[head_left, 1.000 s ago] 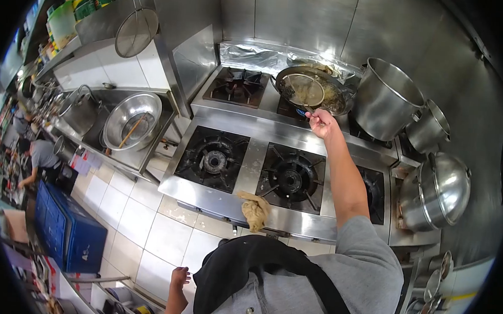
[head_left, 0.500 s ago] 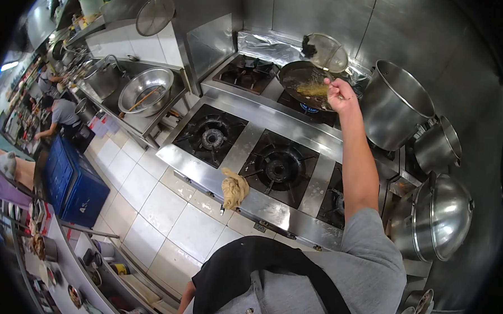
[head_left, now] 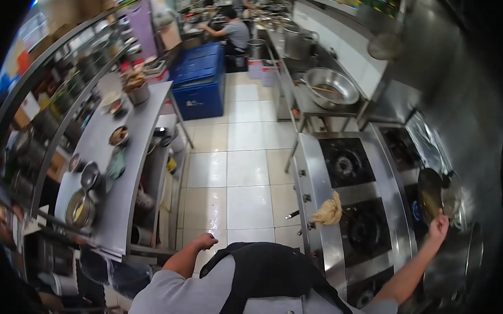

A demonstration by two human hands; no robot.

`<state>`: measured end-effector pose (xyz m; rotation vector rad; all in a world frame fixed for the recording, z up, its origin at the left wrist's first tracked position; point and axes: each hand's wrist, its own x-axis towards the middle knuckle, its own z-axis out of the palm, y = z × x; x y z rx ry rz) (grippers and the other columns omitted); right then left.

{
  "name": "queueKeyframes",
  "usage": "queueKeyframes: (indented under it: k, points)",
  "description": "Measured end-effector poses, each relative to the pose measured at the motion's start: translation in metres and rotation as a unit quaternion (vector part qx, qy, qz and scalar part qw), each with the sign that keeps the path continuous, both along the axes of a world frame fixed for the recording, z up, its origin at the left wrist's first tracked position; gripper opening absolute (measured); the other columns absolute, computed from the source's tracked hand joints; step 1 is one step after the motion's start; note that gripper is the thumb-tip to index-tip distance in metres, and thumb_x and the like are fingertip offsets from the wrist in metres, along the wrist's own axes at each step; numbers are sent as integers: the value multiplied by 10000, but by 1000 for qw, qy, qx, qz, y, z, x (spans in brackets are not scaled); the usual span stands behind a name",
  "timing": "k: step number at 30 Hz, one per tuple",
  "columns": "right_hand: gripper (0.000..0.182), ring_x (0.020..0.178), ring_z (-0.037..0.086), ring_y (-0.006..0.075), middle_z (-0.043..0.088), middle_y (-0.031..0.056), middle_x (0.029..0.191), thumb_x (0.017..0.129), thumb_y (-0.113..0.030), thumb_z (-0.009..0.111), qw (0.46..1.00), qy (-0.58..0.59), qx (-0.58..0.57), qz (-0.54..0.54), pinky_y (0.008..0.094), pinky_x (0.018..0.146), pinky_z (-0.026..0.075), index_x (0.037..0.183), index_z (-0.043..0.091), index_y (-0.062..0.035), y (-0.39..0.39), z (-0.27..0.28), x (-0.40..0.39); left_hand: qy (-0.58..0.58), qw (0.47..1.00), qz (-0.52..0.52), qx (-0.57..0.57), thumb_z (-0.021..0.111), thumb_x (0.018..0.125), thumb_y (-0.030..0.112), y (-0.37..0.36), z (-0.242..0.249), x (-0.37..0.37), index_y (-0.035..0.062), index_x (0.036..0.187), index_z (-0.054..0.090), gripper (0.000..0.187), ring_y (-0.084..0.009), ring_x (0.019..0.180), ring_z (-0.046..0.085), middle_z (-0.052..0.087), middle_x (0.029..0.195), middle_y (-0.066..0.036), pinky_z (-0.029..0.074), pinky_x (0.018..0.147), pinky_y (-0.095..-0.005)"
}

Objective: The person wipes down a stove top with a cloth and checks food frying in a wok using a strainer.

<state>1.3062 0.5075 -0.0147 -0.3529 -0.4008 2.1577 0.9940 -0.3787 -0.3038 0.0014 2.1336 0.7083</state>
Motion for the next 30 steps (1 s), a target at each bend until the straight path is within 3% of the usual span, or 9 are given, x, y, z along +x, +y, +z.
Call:
queueKeyframes:
  k: [2,4,8,10,12,14,16,18,30]
  points:
    - [64,477,369,92,614,235,974,770,63,420,996,-62,59,-33,172,449,406,812,468,63,19,-13,0,-19,999,34,-14,554,805,336,-24,-8,12,-26,802,626,369,-229,587,608,627,694,-127,509,533,-368]
    - [228,513,362,78,531,67,719,824,59,430,949,-219,204,-97,188,456,355,1042,479,100,29,-34,1,-41,997,67,-23,554,808,344,-44,-15,24,-27,806,624,378,-239,609,617,628,717,-143,515,537,-375]
    - [540,497,340,56,352,-29,619,871,-48,467,998,-31,-46,37,182,433,332,1344,246,89,-59,-4,-2,-96,988,85,-85,550,818,381,-80,-46,49,-26,802,644,418,-267,674,636,638,784,-167,527,570,-416]
    - [412,520,363,42,555,20,737,887,-62,433,986,-107,82,94,164,436,321,1263,366,94,-67,-20,-1,-82,988,82,-98,542,806,387,-89,-44,57,-23,759,656,428,-272,648,637,642,739,-170,526,574,-414]
    - [373,473,409,53,459,-1,650,866,-36,442,981,-195,18,-18,167,373,317,1221,405,75,-132,-6,-26,-61,990,69,-106,527,793,379,-90,-34,61,-18,721,663,425,-278,622,636,641,693,-174,526,585,-406]
    - [263,633,437,150,566,129,845,655,-139,576,911,-304,275,42,233,474,395,878,627,-8,-195,-11,-19,-45,993,67,-91,510,781,358,-87,-10,64,-21,719,665,414,-293,618,633,638,681,-182,524,604,-410]
    - [1070,794,488,200,472,165,1078,679,-394,770,824,36,186,533,273,545,410,1381,106,63,-240,-12,-42,-47,992,86,-77,505,775,346,-87,-4,66,-27,730,664,408,-304,626,632,636,687,-190,522,615,-417]
    - [336,358,405,78,476,6,584,873,-91,433,888,-331,112,297,195,284,301,1194,441,8,-344,3,-87,8,997,53,-57,497,769,332,-91,-3,68,-39,745,658,405,-328,639,625,633,716,-210,515,628,-426]
    - [281,255,306,95,451,20,468,933,-312,426,430,-176,239,852,241,233,216,1088,491,-87,-740,-34,-366,118,958,261,-29,536,751,323,-188,-13,140,-10,806,663,361,-356,760,618,634,831,-227,483,718,-430]
